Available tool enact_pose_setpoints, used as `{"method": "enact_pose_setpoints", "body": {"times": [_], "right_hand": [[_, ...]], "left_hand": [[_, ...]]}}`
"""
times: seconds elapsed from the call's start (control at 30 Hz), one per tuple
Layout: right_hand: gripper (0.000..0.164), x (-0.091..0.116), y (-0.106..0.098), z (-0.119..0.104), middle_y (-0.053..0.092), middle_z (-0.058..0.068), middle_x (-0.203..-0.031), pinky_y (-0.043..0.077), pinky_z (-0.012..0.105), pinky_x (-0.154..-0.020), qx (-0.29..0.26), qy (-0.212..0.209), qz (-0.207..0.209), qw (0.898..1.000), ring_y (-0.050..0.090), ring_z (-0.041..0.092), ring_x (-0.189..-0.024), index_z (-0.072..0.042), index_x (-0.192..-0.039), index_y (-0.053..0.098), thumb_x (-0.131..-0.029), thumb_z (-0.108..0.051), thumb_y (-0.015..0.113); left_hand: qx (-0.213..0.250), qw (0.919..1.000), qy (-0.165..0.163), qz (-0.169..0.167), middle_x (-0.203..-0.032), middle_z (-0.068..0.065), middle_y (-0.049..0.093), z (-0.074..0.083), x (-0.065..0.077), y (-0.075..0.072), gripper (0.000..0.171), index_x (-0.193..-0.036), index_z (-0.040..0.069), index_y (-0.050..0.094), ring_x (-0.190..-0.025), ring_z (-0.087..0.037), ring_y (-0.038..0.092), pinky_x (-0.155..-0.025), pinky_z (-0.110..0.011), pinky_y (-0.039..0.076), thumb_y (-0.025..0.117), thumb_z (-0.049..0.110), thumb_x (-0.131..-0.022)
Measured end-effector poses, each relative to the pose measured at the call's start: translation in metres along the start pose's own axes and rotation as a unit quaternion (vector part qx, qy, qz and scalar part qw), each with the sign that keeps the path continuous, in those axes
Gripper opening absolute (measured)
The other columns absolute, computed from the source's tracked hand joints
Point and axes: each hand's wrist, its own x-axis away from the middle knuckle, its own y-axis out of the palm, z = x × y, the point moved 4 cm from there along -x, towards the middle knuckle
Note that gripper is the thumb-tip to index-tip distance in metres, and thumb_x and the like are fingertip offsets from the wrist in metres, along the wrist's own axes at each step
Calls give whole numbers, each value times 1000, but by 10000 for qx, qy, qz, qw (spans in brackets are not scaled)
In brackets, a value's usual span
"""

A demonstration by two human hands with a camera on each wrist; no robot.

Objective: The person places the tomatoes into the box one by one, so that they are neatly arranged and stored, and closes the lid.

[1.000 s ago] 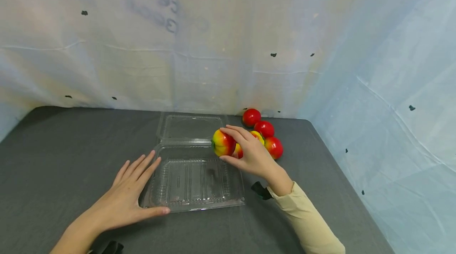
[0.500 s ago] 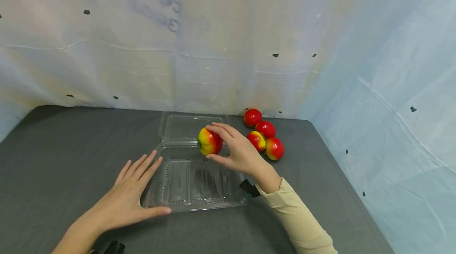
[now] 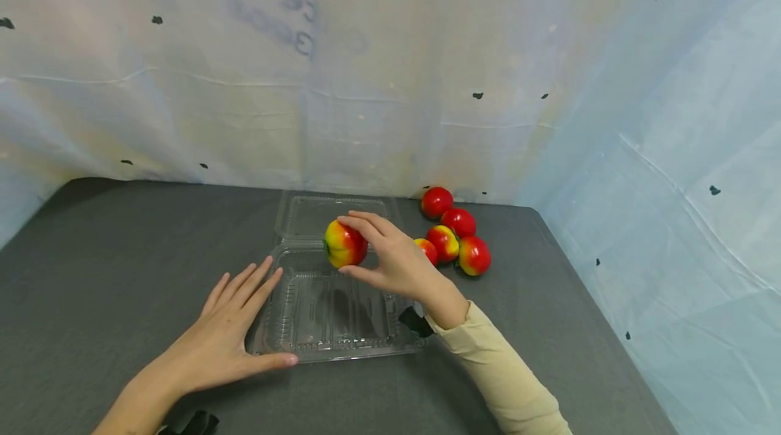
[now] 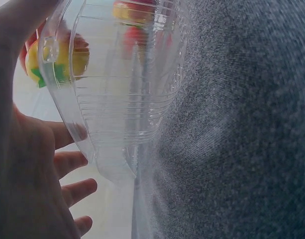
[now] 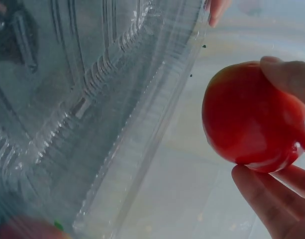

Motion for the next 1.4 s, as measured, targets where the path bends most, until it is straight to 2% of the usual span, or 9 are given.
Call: {"method": "enact_pose_setpoints", "body": {"times": [0.3,0.53,0.77,1.03,1.2,1.4], "right_hand": [[69,-11,17,-8,52,6,-136,48,30,-99,26,-176,-257,9995,53,18,-121,-12,-138,48,-80,-36,78],[69,-15,29,-11,51,5,-137,47,29,-101,-6,-112,-598,9981,53,18,-122,-13,-139,46,-81,-37,76],[69,-16,40,-12,52,4,-136,46,27,-101,-17,-104,-823,9966,54,16,-119,-13,-139,47,-82,-39,75],[70,-18,54,-15,53,4,-134,46,24,-100,-84,-220,-1024,9945,56,15,-116,-12,-138,46,-82,-41,74],[70,-18,62,-16,53,3,-133,47,23,-98,58,-249,-1246,9919,57,14,-114,-12,-138,46,-82,-44,73],[70,-21,69,-17,56,1,-125,49,18,-92,217,-185,-1282,9913,58,11,-104,-13,-134,48,-80,-50,73]], "left_hand": [[-7,10000,-26,7,-162,-8,9,-1,1,0,114,-156,19,13,-144,-38,16,-116,-57,-2,64,75,-70],[36,10000,-31,-21,-162,-8,10,0,0,0,113,-155,18,14,-144,-39,16,-116,-58,-1,64,75,-71],[24,10000,-64,-24,-162,-9,10,0,0,0,113,-154,13,20,-144,-39,17,-116,-57,-1,63,76,-70],[2,10000,-25,-15,-162,-9,10,1,0,1,113,-155,14,19,-144,-39,17,-117,-55,-3,63,76,-71],[36,10000,-12,-10,-162,-8,10,1,-1,1,114,-155,13,19,-144,-39,17,-117,-55,-3,63,75,-71],[86,9999,-70,-54,-162,-8,9,1,-1,1,115,-155,15,16,-144,-39,17,-116,-57,-1,64,76,-70]]}}
